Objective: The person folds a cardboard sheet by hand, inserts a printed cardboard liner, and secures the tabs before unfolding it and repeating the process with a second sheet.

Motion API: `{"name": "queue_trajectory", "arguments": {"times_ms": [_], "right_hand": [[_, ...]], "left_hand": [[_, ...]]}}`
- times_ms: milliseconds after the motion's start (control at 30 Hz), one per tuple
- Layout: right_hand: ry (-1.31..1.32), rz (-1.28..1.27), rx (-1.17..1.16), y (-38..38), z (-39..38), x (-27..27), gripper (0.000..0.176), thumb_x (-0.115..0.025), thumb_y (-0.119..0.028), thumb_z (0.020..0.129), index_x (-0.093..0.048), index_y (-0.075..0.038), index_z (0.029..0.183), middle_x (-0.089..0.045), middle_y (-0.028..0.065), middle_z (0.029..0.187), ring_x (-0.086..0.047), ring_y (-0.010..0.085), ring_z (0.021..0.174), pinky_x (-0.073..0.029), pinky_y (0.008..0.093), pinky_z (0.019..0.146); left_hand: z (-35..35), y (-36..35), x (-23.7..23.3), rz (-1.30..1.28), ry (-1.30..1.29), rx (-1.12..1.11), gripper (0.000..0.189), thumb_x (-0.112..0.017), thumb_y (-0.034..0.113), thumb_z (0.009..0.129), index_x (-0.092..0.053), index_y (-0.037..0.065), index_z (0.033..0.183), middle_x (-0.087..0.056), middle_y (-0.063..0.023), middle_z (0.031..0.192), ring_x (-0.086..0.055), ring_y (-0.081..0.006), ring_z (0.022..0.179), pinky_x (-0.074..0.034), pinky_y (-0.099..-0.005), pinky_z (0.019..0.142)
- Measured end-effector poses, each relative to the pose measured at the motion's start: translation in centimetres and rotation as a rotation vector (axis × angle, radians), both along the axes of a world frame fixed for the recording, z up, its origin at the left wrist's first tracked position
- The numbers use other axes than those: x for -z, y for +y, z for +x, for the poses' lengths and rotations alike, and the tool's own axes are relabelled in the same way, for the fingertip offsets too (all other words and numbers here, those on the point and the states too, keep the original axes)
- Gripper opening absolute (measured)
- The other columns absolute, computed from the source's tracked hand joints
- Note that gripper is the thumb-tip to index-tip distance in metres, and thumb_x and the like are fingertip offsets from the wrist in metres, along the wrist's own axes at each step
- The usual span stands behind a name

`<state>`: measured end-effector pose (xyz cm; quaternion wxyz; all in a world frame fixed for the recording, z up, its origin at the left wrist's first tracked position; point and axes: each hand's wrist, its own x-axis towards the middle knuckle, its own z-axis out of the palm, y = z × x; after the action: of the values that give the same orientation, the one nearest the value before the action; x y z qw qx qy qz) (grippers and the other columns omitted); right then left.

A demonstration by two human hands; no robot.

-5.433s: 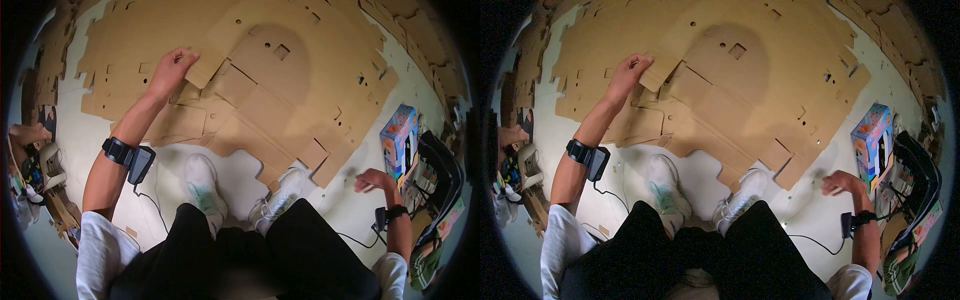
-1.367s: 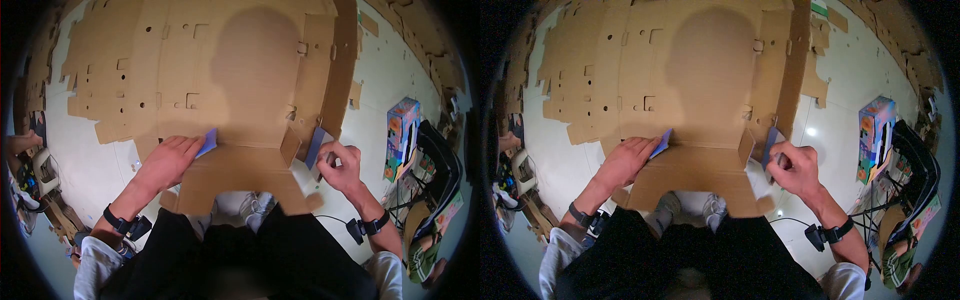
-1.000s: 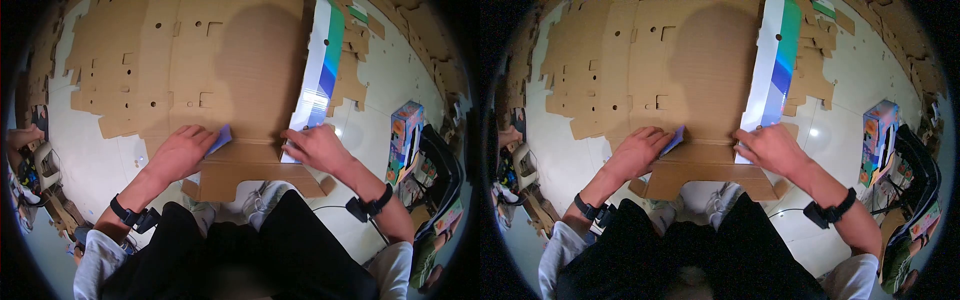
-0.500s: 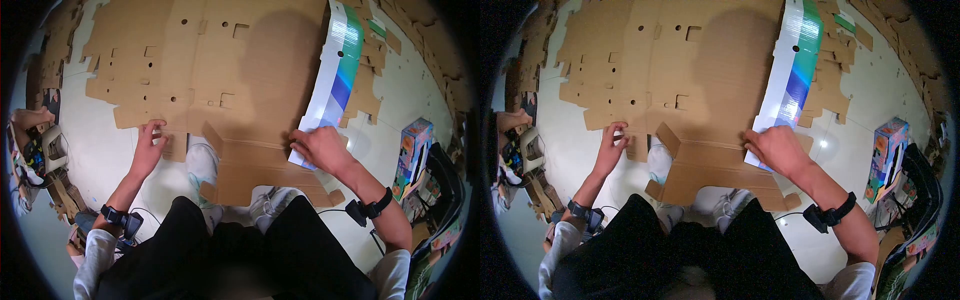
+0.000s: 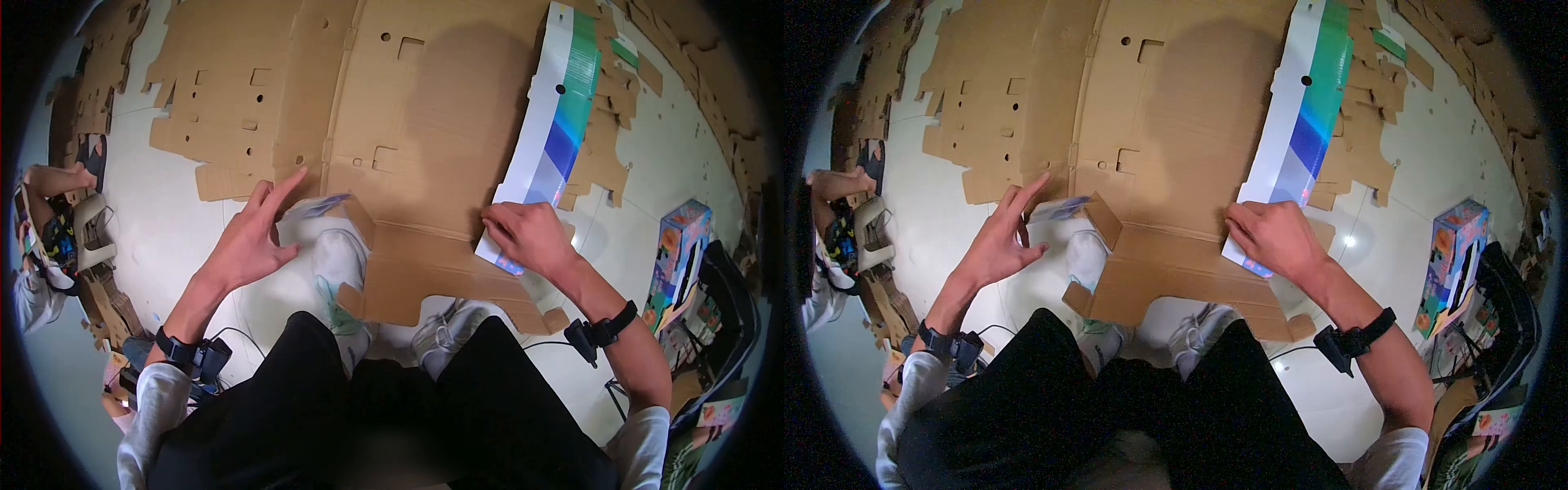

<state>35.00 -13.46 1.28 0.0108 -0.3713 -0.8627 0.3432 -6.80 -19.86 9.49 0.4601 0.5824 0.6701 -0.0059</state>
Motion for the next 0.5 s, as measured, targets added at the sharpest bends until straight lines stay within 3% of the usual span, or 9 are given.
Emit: {"name": "queue_trajectory", "arguments": {"times_ms": [100,200,233,333,367,500], "right_hand": [[0.021,0.056,0.01,-0.2,0.0,0.3,0.011,-0.069,-0.017,0.097,-0.065,-0.006,0.095,-0.069,0.0115,0.079,-0.07,0.0338,0.071,-0.058,0.0454,0.064],[0.042,0.108,0.037,-0.6,-0.1,0.6,0.012,-0.07,-0.016,0.095,-0.064,-0.007,0.092,-0.068,0.0099,0.078,-0.069,0.0327,0.067,-0.058,0.0445,0.062],[0.048,0.122,0.035,-0.7,0.1,0.9,0.012,-0.071,-0.016,0.094,-0.064,-0.007,0.091,-0.068,0.0095,0.077,-0.069,0.0322,0.067,-0.058,0.0441,0.061],[0.047,0.163,0.009,-1.0,0.4,1.2,0.012,-0.072,-0.016,0.093,-0.064,-0.008,0.09,-0.066,0.0089,0.076,-0.069,0.0312,0.065,-0.058,0.0432,0.059],[0.043,0.177,-0.003,-1.0,0.5,1.3,0.012,-0.072,-0.016,0.093,-0.064,-0.008,0.089,-0.066,0.0088,0.075,-0.068,0.0309,0.064,-0.058,0.0428,0.058],[0.082,0.18,0.043,-1.1,0.4,1.4,0.014,-0.072,-0.016,0.092,-0.062,-0.008,0.086,-0.064,0.0087,0.073,-0.067,0.0307,0.063,-0.057,0.0433,0.058]], "left_hand": [[1.0,0.8,0.1,0.142,0.135,-0.012,0.085,-0.069,0.008,0.093,-0.034,0.026,0.168,-0.072,-0.0203,0.112,-0.069,-0.0342,0.082,-0.058,-0.0422,0.08],[2.6,2.2,-1.1,0.085,0.085,0.047,0.084,-0.069,0.011,0.095,-0.033,0.026,0.168,-0.075,-0.0202,0.104,-0.071,-0.0376,0.078,-0.058,-0.045,0.076],[2.7,1.8,0.1,0.284,-0.012,0.143,0.072,-0.069,0.012,0.093,-0.046,0.021,0.161,-0.074,-0.0178,0.09,-0.071,-0.0382,0.073,-0.058,-0.0456,0.071],[3.6,2.5,0.1,0.372,-0.078,0.406,0.051,-0.068,0.006,0.088,-0.068,0.012,0.139,-0.071,-0.0154,0.084,-0.069,-0.0314,0.063,-0.057,-0.0413,0.064],[4.0,2.5,0.3,0.379,-0.054,0.382,0.024,-0.069,0.005,0.084,-0.076,0.004,0.107,-0.07,-0.0138,0.08,-0.069,-0.0313,0.064,-0.057,-0.041,0.062],[4.8,2.7,-0.1,0.449,-0.104,0.313,0.013,-0.07,0.005,0.082,-0.075,0.003,0.093,-0.07,-0.0133,0.078,-0.067,-0.0292,0.06,-0.055,-0.0399,0.057]]}}
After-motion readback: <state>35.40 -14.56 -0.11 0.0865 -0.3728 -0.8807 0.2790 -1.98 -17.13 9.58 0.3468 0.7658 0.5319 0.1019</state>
